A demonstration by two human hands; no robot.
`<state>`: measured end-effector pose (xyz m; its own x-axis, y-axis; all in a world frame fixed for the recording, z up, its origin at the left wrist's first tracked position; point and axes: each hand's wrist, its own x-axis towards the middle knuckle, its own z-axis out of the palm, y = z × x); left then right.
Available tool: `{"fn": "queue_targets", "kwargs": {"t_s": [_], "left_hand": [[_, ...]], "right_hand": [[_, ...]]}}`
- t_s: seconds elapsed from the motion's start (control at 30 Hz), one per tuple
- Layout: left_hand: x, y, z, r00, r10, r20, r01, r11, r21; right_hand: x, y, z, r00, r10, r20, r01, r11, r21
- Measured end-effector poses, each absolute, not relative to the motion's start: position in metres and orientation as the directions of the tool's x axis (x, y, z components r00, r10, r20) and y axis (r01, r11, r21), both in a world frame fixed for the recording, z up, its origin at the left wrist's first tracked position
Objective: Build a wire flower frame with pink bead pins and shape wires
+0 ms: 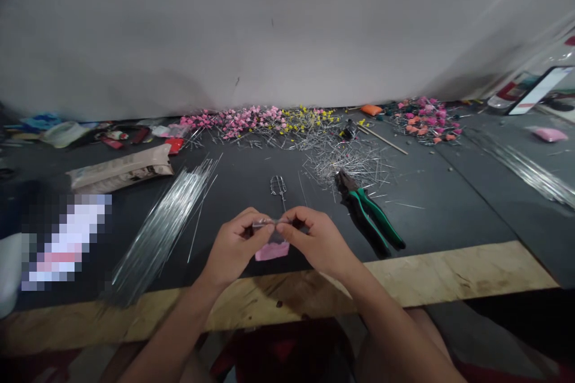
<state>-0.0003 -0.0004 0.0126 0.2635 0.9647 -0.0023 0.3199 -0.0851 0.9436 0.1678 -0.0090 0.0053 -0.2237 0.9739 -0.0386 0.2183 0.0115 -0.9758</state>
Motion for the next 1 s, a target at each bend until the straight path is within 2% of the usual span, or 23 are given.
{"fn": "queue_targets", "kwargs": {"t_s": [0.17, 0.33, 0.57, 0.67, 0.83, 1.0], "left_hand": [[0.002, -0.002, 0.013, 0.282, 0.959, 0.033, 0.384, -0.145, 0.912], [-0.001, -0.001, 0.013, 0.304, 0.951, 0.046, 0.356, -0.158, 0.921], [-0.018, 0.011, 0.012, 0.166, 0.985, -0.049, 0.184, 0.018, 0.983], [-0.020, 0.013, 0.014, 0.159, 0.984, -0.083, 0.117, 0.065, 0.991], [-0.020, 0.013, 0.017, 0.176, 0.975, -0.133, 0.209, 0.095, 0.973], [-0.024, 0.017, 0.016, 0.148, 0.985, -0.085, 0.266, 0.043, 0.963]], "right_hand": [[0.169, -0.011, 0.008, -0.247, 0.969, -0.008, 0.251, 0.057, -0.966], [0.171, -0.009, 0.001, -0.236, 0.971, -0.050, 0.140, -0.017, -0.990], [0.173, -0.003, 0.003, -0.144, 0.985, -0.091, 0.079, -0.080, -0.994], [0.173, -0.002, 0.005, -0.121, 0.986, -0.114, 0.037, -0.110, -0.993], [0.173, -0.001, 0.005, -0.106, 0.986, -0.125, 0.023, -0.123, -0.992], [0.174, 0.001, 0.005, -0.085, 0.987, -0.134, 0.067, -0.128, -0.989]]}}
